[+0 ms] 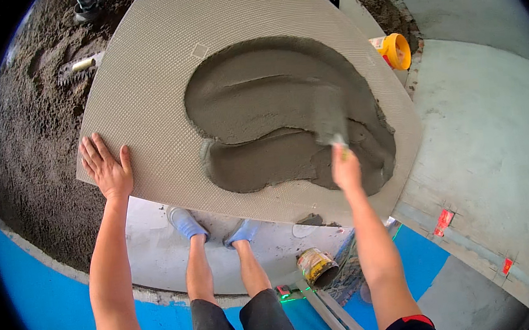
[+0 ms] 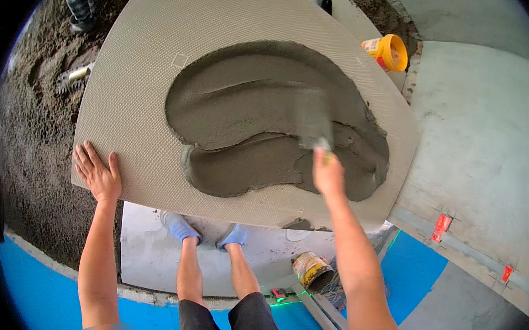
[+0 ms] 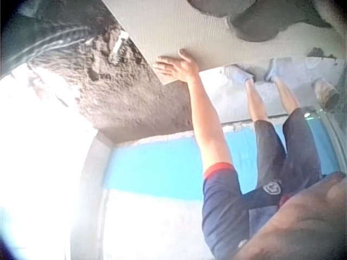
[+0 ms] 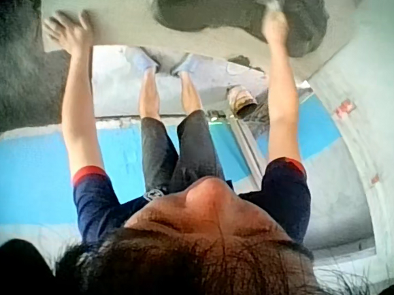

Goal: The person spreads adhesive onto the back of a large tile using a trowel after scooping it out of a bucket.

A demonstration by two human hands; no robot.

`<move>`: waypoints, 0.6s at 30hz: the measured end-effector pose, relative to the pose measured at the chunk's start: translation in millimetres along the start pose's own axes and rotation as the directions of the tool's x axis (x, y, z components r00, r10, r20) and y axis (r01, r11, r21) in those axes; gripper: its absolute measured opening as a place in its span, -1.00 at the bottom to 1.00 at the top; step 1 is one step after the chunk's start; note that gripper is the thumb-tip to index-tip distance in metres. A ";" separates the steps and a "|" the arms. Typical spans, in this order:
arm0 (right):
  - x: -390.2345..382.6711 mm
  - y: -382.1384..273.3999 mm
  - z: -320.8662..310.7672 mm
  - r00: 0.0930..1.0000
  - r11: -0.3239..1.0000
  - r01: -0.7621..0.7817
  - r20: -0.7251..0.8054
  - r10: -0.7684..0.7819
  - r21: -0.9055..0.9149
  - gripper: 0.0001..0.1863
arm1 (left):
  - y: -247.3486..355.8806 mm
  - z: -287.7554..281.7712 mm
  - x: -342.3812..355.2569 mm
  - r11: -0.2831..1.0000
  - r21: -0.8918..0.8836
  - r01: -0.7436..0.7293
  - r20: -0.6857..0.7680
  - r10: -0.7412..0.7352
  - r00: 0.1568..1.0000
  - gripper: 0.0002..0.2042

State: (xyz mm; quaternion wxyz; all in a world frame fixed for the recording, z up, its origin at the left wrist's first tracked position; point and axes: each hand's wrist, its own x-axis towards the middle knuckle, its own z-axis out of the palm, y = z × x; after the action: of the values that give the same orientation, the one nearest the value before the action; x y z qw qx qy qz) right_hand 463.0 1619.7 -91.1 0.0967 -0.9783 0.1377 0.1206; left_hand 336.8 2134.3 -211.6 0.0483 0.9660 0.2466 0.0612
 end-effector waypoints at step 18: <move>-101.7 -199.4 66.9 0.579 0.787 -0.349 0.777 -0.246 0.509 -0.43 | -10.1 -6.7 -3.4 0.993 -0.091 0.080 0.079 -0.073 0.994 -0.29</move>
State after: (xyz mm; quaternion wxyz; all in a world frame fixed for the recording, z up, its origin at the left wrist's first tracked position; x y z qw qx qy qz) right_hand 412.5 1847.8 -97.1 0.4568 -0.7184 0.1393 0.5057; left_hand 328.1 2141.9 -206.5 0.1051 0.9541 0.2782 0.0344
